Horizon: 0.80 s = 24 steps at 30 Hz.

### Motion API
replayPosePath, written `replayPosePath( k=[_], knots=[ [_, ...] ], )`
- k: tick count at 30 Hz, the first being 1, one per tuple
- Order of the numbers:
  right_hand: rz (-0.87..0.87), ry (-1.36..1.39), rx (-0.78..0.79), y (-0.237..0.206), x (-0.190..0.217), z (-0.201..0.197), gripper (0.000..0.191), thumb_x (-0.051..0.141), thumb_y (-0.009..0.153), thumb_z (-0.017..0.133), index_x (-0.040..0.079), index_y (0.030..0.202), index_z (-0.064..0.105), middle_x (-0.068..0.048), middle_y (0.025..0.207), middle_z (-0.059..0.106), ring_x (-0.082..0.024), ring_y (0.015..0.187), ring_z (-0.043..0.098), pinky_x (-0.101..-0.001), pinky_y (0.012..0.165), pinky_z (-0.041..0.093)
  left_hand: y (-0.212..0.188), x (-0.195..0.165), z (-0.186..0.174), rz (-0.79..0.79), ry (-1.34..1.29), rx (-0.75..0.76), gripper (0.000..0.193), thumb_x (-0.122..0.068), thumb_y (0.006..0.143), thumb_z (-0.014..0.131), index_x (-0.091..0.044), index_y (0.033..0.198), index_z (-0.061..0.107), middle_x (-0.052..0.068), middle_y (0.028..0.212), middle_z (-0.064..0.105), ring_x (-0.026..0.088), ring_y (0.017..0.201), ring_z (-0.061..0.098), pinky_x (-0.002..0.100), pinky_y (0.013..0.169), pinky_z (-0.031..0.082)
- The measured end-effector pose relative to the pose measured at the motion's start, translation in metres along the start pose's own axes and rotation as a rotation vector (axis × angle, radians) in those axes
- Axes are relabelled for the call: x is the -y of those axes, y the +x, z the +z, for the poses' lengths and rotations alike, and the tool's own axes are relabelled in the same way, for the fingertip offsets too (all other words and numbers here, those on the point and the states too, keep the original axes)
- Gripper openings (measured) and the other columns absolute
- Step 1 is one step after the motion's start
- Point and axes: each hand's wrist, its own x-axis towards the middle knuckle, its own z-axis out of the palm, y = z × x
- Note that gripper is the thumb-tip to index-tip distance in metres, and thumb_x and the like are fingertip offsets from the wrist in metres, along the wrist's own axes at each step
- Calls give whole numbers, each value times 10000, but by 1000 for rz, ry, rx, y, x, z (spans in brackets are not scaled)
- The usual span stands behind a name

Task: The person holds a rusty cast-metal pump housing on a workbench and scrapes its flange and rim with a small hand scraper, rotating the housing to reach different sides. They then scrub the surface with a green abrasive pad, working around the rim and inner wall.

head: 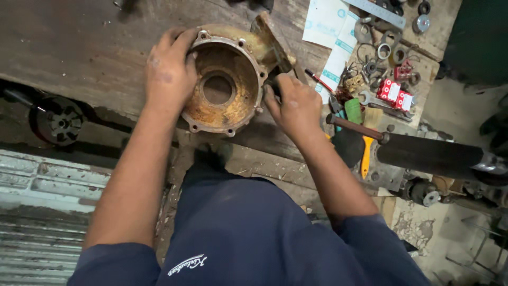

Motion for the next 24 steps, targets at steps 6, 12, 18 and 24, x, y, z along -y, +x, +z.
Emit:
replayPosePath(
  k=[6,12,18,24],
  knots=[
    [-1,14,41,-1,-1,-4,226,306,940,731,105,990,641,-148,811,711,-376,664,683,-516,554,497,1,4,3,-11,26,10,483,-4,898,706,-107,1368,661,197,1331,633,440,1148,614,501,988,503],
    [-54,2,59,-6,-3,-1,256,329,952,723,93,989,630,-170,787,685,-387,669,680,-509,560,506,2,3,4,-29,17,18,474,-16,910,714,-121,1370,665,188,1318,642,433,1134,621,498,980,504],
    [-21,35,76,-9,-3,0,257,337,976,706,95,962,617,-179,775,665,-391,678,671,-525,579,500,2,1,0,2,0,13,488,1,895,701,-106,1370,665,195,1308,644,436,1135,625,492,982,508],
    [-16,82,66,-14,-4,-1,206,293,990,698,98,1004,633,-152,784,680,-402,703,670,-534,581,485,1,3,2,17,5,-5,484,8,897,693,-102,1368,661,186,1307,647,425,1146,628,486,994,513]
  ],
)
